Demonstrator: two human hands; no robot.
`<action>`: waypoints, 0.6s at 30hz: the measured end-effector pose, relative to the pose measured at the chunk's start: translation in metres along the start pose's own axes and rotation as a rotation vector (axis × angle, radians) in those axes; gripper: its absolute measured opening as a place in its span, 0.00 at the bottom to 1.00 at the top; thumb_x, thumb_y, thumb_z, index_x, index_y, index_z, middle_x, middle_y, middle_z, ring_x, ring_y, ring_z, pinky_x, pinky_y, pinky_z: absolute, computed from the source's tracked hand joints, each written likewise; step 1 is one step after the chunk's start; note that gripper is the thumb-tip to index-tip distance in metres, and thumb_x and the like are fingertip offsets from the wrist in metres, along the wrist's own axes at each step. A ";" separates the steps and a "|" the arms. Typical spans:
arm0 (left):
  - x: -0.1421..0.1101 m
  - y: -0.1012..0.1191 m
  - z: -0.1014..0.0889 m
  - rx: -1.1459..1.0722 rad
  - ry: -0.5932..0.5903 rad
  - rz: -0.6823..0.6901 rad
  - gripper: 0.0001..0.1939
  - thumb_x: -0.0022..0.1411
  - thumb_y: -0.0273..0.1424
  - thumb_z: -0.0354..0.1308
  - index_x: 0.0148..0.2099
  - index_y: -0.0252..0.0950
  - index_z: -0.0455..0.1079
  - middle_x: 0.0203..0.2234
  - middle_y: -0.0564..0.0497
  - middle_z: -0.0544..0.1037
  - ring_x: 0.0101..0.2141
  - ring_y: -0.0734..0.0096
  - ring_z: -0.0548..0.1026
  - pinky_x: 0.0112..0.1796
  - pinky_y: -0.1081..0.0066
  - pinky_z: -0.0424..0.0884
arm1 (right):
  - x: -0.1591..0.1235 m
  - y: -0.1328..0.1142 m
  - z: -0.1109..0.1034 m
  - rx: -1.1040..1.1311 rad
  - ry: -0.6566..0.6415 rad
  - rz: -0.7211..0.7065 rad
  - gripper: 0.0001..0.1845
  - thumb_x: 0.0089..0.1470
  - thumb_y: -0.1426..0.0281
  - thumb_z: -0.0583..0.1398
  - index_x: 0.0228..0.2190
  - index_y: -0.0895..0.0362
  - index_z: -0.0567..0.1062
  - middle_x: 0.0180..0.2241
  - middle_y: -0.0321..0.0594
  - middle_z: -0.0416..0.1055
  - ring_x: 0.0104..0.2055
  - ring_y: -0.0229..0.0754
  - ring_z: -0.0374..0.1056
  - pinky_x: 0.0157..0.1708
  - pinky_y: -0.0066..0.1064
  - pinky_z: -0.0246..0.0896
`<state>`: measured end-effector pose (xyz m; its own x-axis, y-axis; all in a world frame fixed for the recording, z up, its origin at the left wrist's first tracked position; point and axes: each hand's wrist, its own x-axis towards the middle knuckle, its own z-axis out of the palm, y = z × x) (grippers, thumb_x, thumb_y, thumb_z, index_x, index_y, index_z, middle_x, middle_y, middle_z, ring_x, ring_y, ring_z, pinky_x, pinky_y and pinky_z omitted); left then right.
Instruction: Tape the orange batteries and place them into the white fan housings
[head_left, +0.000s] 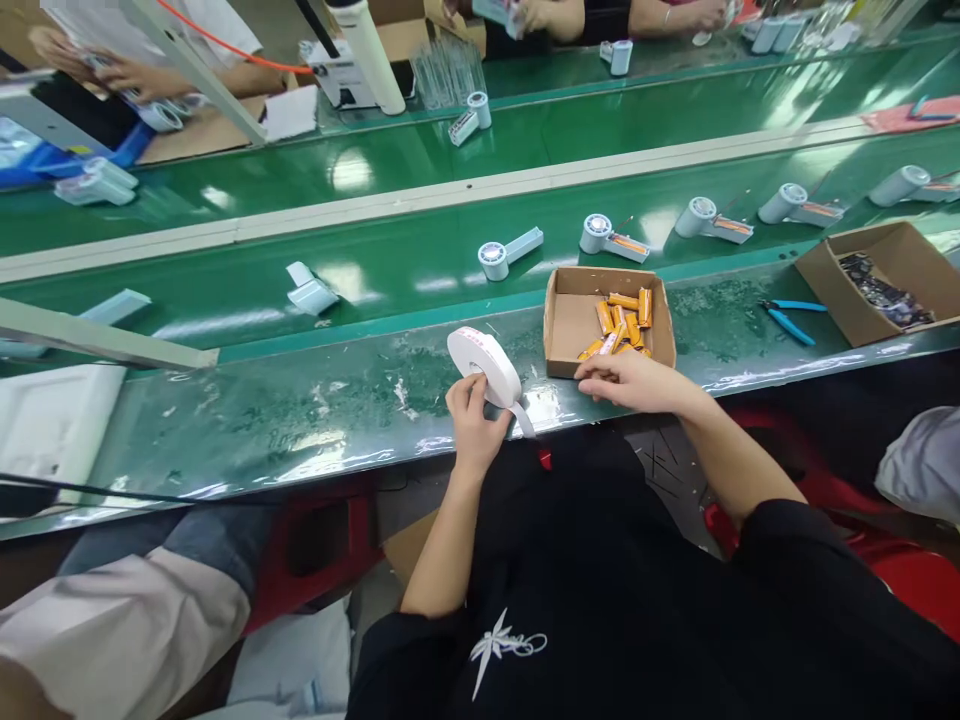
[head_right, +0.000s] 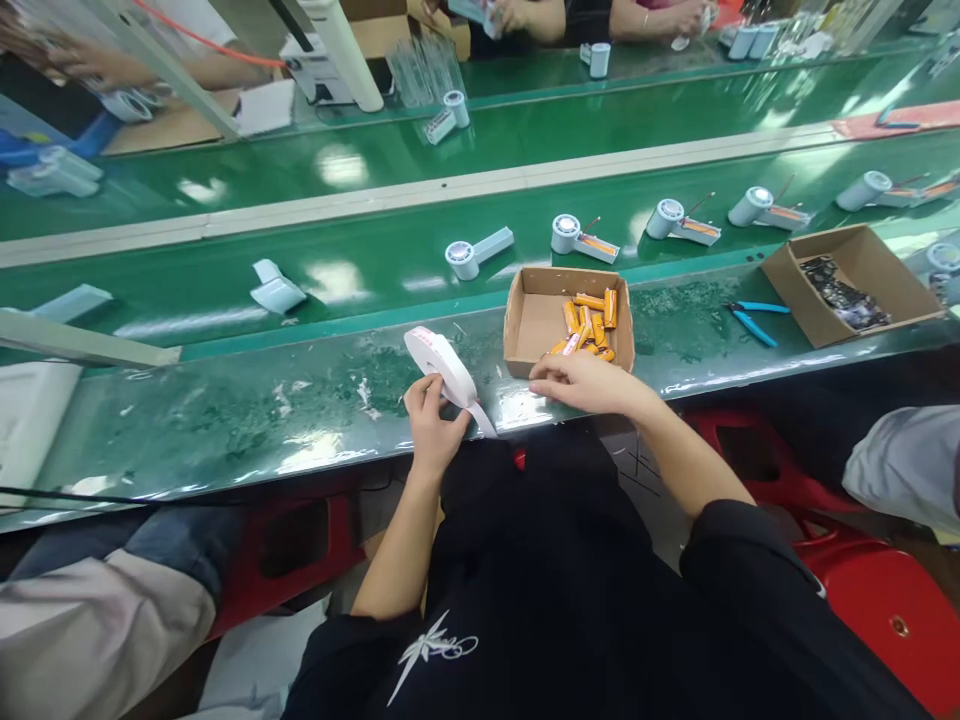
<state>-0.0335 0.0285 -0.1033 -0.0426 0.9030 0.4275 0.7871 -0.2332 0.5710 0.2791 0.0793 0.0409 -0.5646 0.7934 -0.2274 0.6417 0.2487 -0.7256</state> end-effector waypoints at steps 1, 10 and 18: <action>0.000 -0.001 0.001 0.003 0.013 0.015 0.33 0.65 0.35 0.72 0.69 0.42 0.69 0.60 0.37 0.73 0.63 0.47 0.71 0.59 0.45 0.77 | 0.004 -0.001 -0.011 -0.049 0.016 -0.035 0.21 0.70 0.55 0.62 0.50 0.56 0.87 0.38 0.44 0.87 0.37 0.46 0.80 0.40 0.35 0.68; 0.000 0.003 0.004 0.119 0.140 0.201 0.26 0.66 0.30 0.67 0.65 0.38 0.72 0.56 0.35 0.77 0.58 0.44 0.74 0.61 0.42 0.72 | 0.076 0.020 -0.069 -0.762 0.276 0.391 0.27 0.74 0.57 0.55 0.54 0.62 0.86 0.56 0.61 0.83 0.55 0.61 0.80 0.50 0.43 0.72; -0.001 0.013 0.006 0.153 0.161 0.307 0.23 0.67 0.25 0.64 0.63 0.36 0.74 0.55 0.34 0.79 0.59 0.45 0.73 0.58 0.49 0.76 | 0.092 0.038 -0.054 -0.865 0.116 0.209 0.23 0.70 0.60 0.61 0.57 0.59 0.83 0.59 0.60 0.80 0.62 0.61 0.74 0.52 0.40 0.68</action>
<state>-0.0200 0.0269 -0.1006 0.1232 0.7280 0.6744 0.8607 -0.4166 0.2925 0.2799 0.1921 0.0275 -0.3665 0.9089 -0.1990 0.9187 0.3874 0.0775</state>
